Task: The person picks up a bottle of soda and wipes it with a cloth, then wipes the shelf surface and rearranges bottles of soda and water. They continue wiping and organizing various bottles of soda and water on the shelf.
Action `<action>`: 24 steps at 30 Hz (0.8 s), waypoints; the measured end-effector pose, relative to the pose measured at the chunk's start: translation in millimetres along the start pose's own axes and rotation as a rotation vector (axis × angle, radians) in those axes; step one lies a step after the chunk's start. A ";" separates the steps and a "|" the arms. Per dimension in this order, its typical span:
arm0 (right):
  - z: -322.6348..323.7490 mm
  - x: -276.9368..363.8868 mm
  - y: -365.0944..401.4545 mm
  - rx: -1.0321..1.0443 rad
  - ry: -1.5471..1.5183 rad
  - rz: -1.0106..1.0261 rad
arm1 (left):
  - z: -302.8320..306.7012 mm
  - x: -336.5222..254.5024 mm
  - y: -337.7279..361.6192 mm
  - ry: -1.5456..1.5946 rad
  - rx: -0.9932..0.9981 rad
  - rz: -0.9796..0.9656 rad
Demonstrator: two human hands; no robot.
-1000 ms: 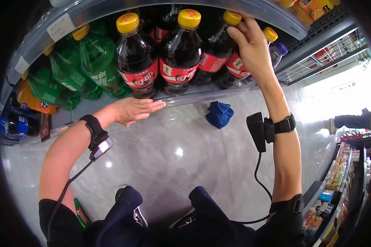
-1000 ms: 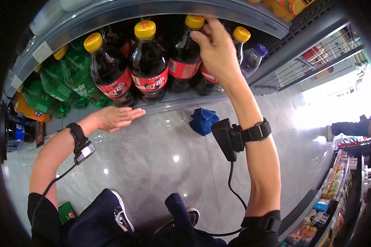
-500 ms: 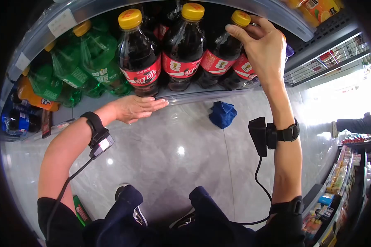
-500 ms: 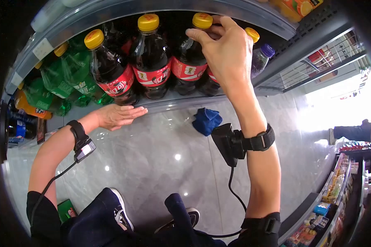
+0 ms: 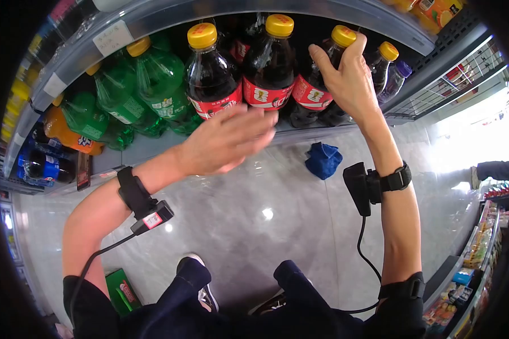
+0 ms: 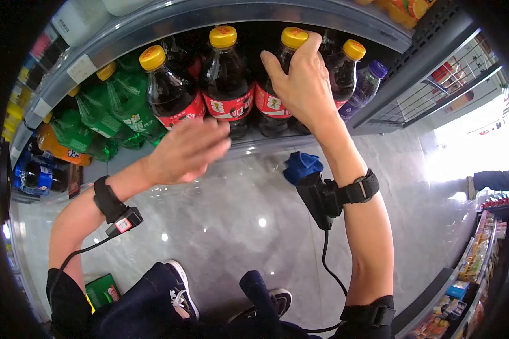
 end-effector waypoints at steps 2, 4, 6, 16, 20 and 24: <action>-1.4 -2.8 2.5 -0.020 -0.012 0.024 | 25.9 22.5 -22.9 0.088 -0.350 0.309; -2.6 -4.0 5.6 -0.040 -0.028 0.043 | 39.7 29.0 -50.6 0.098 -0.477 0.478; -0.7 -1.2 7.6 -0.071 -0.031 0.112 | 42.9 39.8 -68.8 0.109 -0.606 0.639; 0.0 -8.4 1.9 0.054 -0.203 0.079 | 21.9 91.8 -78.9 0.463 -0.452 0.819; -2.0 -13.5 1.7 -0.071 -0.218 0.127 | 18.4 90.5 -80.2 0.418 -0.490 0.808; 2.7 -5.7 5.7 -0.093 -0.280 0.066 | 13.4 83.5 -82.4 0.514 -0.435 0.904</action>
Point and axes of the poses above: each hand's wrist, its own y-axis away from the middle knuckle, its own z-axis out of the back of the hand, x = y × z, the point moved 6 cm from there along -y, towards the middle knuckle, and after that the axes turned 11 degrees about -y, right-handed, at the moved point
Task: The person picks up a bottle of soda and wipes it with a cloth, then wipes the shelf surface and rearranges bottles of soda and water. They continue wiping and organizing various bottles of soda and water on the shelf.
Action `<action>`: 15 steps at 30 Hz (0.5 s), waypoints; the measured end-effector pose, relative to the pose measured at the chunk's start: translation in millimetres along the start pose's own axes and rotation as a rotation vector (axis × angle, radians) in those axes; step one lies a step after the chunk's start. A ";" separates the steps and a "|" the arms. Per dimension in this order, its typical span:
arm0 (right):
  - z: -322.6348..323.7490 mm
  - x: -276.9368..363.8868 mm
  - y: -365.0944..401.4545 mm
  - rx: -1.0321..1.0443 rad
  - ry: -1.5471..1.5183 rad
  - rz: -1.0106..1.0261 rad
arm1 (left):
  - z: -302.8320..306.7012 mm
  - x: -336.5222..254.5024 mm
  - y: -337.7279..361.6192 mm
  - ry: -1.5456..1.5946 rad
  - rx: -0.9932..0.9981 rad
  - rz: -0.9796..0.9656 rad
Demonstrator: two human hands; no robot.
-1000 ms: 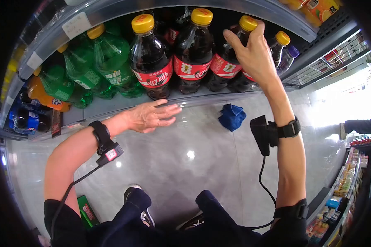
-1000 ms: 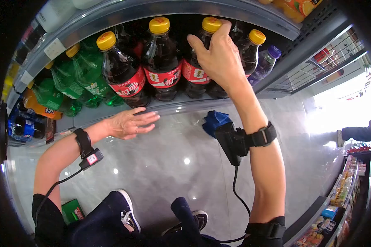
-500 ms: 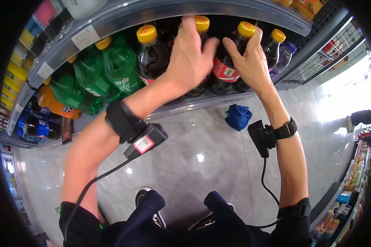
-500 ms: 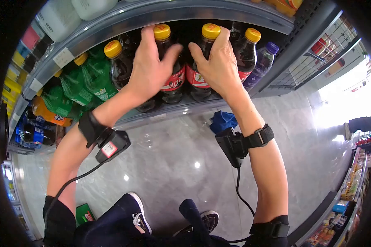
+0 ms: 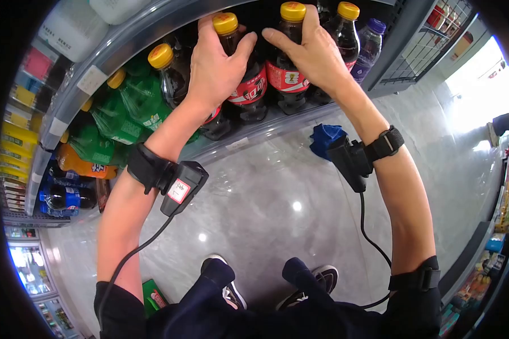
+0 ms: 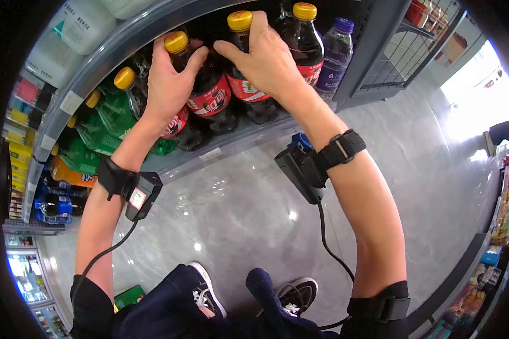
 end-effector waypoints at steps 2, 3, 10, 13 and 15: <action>-3.1 -6.4 3.5 -0.036 0.029 0.024 | -0.2 1.1 0.3 -0.071 -0.038 -0.017; -2.5 -5.3 3.6 -0.058 0.056 0.048 | -1.7 -0.8 0.3 -0.073 -0.034 -0.028; -4.0 -6.9 5.8 -0.063 0.110 0.060 | -0.9 -4.0 6.3 -0.067 -0.108 -0.081; -0.9 -4.3 7.0 -0.071 0.099 0.108 | 4.3 -15.8 22.9 0.075 -0.087 -0.087; 2.8 -2.5 7.8 -0.086 0.088 0.147 | 7.1 -24.2 37.9 0.193 -0.010 -0.121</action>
Point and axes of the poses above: each hand's wrist, its own y-axis away from the middle knuckle, its own z-axis out of the back of the hand, x = y × z, the point moved 6 cm from there along -y, towards the middle knuckle, and after that the axes turned 11 degrees about -y, right-handed, at the moved point
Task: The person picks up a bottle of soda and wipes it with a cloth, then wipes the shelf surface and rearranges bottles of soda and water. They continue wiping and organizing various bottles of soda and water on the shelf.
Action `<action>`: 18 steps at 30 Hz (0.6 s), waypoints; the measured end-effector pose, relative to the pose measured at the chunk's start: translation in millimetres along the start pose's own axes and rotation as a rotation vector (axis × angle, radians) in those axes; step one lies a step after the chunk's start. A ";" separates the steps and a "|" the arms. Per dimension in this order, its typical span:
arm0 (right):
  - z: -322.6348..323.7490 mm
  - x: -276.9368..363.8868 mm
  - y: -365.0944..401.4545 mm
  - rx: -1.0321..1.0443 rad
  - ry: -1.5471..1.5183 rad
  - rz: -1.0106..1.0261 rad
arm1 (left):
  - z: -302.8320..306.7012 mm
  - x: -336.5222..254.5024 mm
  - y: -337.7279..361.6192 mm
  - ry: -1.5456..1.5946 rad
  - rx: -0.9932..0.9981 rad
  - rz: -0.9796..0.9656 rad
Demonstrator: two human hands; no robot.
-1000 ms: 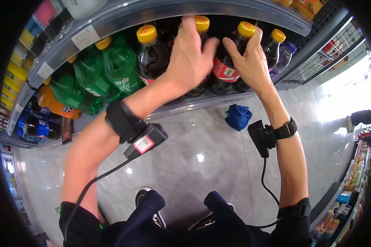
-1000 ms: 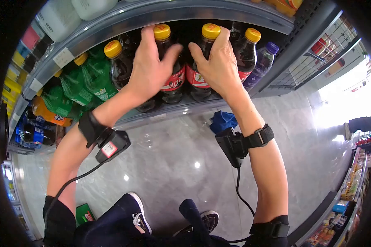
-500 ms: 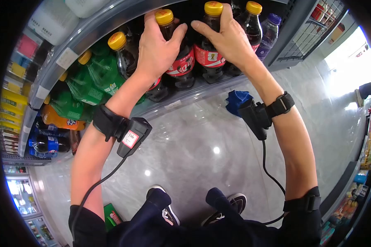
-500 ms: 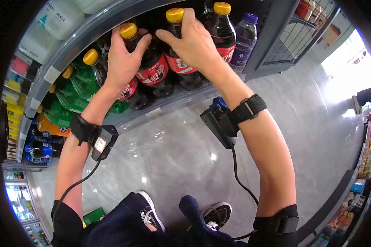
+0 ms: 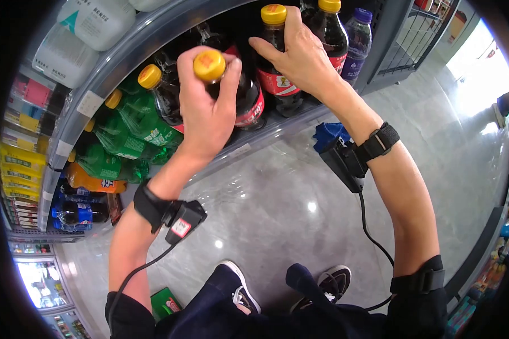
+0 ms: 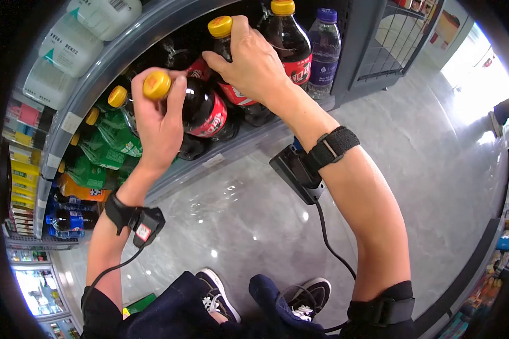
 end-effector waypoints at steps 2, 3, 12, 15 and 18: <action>-0.9 -0.4 3.6 -0.016 -0.017 0.028 | 5.9 -9.3 16.0 -0.137 0.039 -0.082; -2.7 -2.6 2.7 -0.017 0.005 0.020 | 8.1 -10.0 23.7 -0.053 0.041 -0.085; -0.9 1.1 -2.0 0.041 -0.049 -0.050 | 47.2 -78.8 37.1 0.046 0.271 -0.207; -1.1 1.7 -1.0 0.051 -0.051 -0.065 | 25.6 -53.5 68.6 0.190 0.467 0.069; -1.0 0.7 -0.6 0.059 -0.031 -0.084 | 0.0 -22.4 122.4 0.168 0.643 0.214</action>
Point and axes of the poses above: each hand's wrist, its own y-axis away from the middle knuckle, its own z-axis out of the back of the hand, x = y × z, the point moved 6 cm from there along -y, towards the middle knuckle, and after that the axes turned 11 degrees about -y, right-handed, at the moved point
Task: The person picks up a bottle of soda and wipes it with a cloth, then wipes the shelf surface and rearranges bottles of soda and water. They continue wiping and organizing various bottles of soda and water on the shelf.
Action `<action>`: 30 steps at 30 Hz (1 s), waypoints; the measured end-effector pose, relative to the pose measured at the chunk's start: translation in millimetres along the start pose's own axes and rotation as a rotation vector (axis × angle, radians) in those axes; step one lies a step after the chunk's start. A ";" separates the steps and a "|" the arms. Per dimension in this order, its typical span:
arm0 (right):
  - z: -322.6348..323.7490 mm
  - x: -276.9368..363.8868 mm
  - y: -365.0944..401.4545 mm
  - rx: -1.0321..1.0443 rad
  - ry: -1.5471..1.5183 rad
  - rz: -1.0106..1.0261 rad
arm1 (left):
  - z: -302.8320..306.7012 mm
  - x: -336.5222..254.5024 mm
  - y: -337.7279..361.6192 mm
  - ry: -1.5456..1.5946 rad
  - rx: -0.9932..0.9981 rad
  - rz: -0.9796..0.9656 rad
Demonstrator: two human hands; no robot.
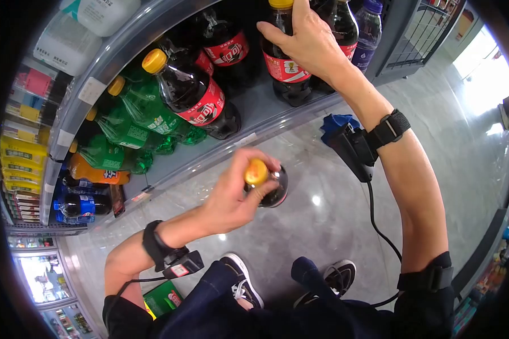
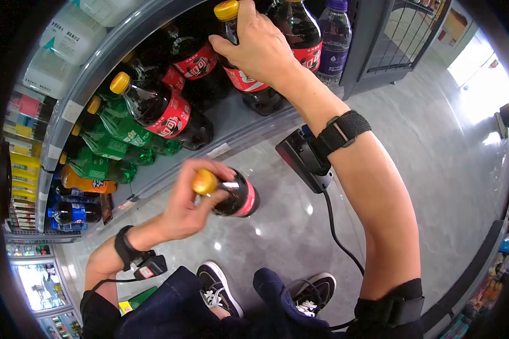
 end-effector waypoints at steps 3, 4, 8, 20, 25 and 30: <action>-0.3 -1.3 -1.0 0.007 -0.003 -0.008 | -16.4 13.1 13.6 -0.062 0.052 0.079; 0.8 -0.5 -0.7 -0.003 0.003 0.018 | -16.1 9.1 13.0 -0.075 0.071 0.054; -4.2 -7.6 -1.1 -0.093 0.088 0.121 | -14.2 -1.7 15.7 -0.195 0.215 -0.032; 0.6 -1.1 1.7 -0.121 0.037 0.109 | 90.5 -5.7 -111.2 -0.544 -0.376 0.304; 3.8 0.9 4.7 -0.133 -0.036 0.141 | 120.8 47.1 -188.6 -0.524 -0.822 0.516; 7.0 3.5 6.8 -0.169 -0.068 0.151 | 141.1 71.2 -209.3 -0.117 -0.572 0.613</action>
Point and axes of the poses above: each hand's wrist, its own y-axis away from the middle knuckle, its own z-axis out of the back of the hand, x = y × z, the point moved 6 cm from there along -y, towards the middle knuckle, and after that the axes turned 11 degrees about -y, right-handed, at the moved point
